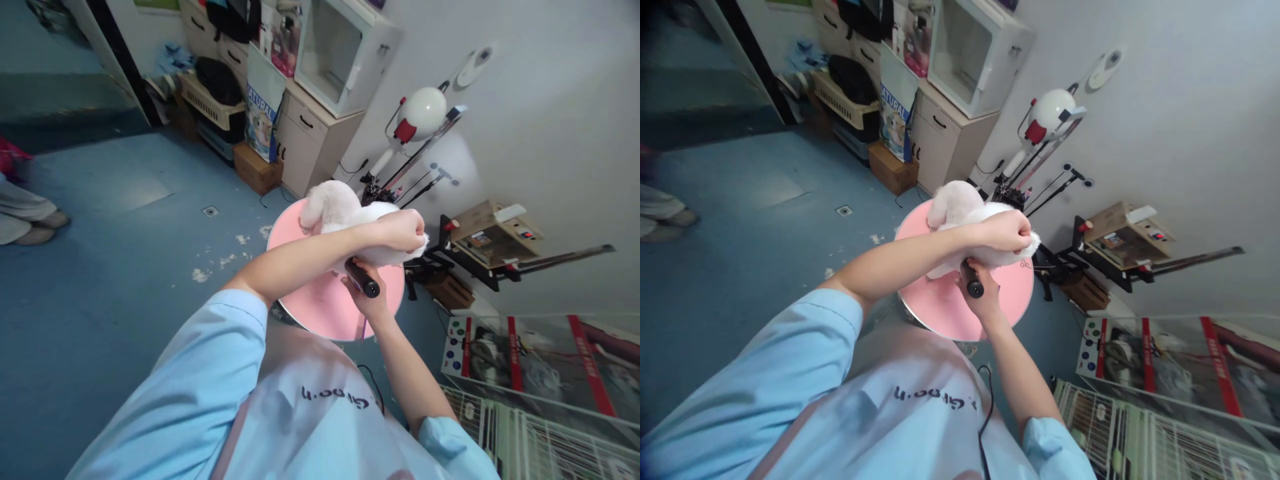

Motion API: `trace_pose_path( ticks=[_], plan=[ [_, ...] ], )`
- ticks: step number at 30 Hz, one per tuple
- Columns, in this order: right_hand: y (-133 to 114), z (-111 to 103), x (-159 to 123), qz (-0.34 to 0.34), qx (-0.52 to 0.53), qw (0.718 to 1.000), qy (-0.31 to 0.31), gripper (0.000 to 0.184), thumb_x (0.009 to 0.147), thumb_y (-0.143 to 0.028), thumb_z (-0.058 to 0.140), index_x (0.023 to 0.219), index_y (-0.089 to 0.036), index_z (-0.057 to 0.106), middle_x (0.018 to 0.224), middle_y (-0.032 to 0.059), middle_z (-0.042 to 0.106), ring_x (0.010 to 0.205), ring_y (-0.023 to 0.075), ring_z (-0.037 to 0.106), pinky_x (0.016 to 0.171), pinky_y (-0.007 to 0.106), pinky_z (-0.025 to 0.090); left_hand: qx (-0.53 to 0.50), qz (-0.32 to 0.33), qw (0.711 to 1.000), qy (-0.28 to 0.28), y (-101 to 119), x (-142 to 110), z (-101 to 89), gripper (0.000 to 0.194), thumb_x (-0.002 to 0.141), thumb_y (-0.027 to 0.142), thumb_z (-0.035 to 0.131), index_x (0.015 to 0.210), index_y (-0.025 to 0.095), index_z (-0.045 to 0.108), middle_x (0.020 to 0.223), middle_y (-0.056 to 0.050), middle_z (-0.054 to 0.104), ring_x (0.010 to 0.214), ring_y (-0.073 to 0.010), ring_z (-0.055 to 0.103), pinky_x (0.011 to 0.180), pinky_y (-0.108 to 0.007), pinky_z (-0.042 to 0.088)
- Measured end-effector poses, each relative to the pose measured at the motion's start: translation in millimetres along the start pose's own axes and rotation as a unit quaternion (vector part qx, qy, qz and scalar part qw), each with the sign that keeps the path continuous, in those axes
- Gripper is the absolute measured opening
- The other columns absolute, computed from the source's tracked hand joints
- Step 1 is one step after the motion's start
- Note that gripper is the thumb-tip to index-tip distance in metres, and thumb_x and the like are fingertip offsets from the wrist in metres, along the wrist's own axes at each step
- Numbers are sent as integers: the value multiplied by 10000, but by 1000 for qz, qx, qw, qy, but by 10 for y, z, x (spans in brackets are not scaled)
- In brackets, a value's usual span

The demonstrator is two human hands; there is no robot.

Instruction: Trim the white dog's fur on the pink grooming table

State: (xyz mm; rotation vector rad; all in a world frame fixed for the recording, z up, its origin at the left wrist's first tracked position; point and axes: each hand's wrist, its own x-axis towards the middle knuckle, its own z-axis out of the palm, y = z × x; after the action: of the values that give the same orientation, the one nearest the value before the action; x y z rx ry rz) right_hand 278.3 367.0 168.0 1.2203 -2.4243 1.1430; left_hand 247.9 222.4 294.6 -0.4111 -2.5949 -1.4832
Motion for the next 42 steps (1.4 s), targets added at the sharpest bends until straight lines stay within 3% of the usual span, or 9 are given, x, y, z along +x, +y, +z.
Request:
trace_pose_path(
  ticks=[5,10,15,19,25,30,34,39,42],
  plan=[
    [-14,47,14,-27,1,998,52,415,763,-379,710,1107,-231,532,1111,107,661,1039,268,645,894,455,544,-8,14,1000,-19,6,18,-71,191,676,172,468,602,118,636,592,-43,615,524,-104,473,515,-244,314],
    [-20,79,-14,-24,-26,996,-86,385,774,-358,699,1113,-249,550,1058,85,692,938,258,683,785,414,584,-8,21,1000,-12,-24,-42,-103,181,698,182,470,595,126,608,596,-32,602,535,-96,455,522,-238,306],
    [-18,59,-16,-40,22,999,-7,401,770,-305,702,1126,-248,525,1153,104,655,1059,263,641,906,443,538,-24,27,999,7,-65,-174,-134,169,699,177,472,571,132,574,548,-18,548,510,-94,422,521,-250,299],
    [-40,80,-75,-43,49,987,-145,311,795,-282,655,1084,-244,546,1141,105,658,1029,252,652,859,417,553,-44,16,998,43,-98,-294,-141,182,694,172,469,534,138,548,525,-9,533,505,-95,423,516,-252,293],
    [2,-124,-86,-63,98,993,-8,366,757,-316,714,1058,-260,512,1102,98,667,1035,254,648,886,439,542,-81,-2,992,98,-58,-516,-104,187,693,162,470,517,134,526,518,2,514,510,-77,410,518,-233,290],
    [47,-118,-127,-80,75,988,-113,324,781,-288,680,1082,-246,568,1121,96,679,994,245,671,841,401,565,-100,-29,987,118,-4,-632,-26,170,684,142,464,529,128,533,520,5,524,507,-71,423,501,-221,302],
    [98,-169,-165,-120,98,987,-31,366,752,-270,703,1082,-253,547,1123,96,672,1023,246,658,884,418,551,-100,-38,984,143,0,-724,61,162,688,152,473,538,131,530,536,1,546,522,-75,448,502,-215,317],
    [213,-173,-230,-134,133,969,-157,304,793,-244,652,1083,-242,563,1227,116,615,1112,250,615,919,426,525,-115,-75,972,192,11,-832,156,170,706,167,491,549,123,537,541,-3,538,510,-67,423,489,-207,293],
    [267,-203,-277,-124,171,969,-127,324,775,-249,677,1078,-238,563,1169,112,640,1051,241,642,882,410,543,-115,-84,969,202,35,-884,195,189,712,163,487,538,117,545,539,0,528,505,-62,414,488,-201,294]
  ],
)
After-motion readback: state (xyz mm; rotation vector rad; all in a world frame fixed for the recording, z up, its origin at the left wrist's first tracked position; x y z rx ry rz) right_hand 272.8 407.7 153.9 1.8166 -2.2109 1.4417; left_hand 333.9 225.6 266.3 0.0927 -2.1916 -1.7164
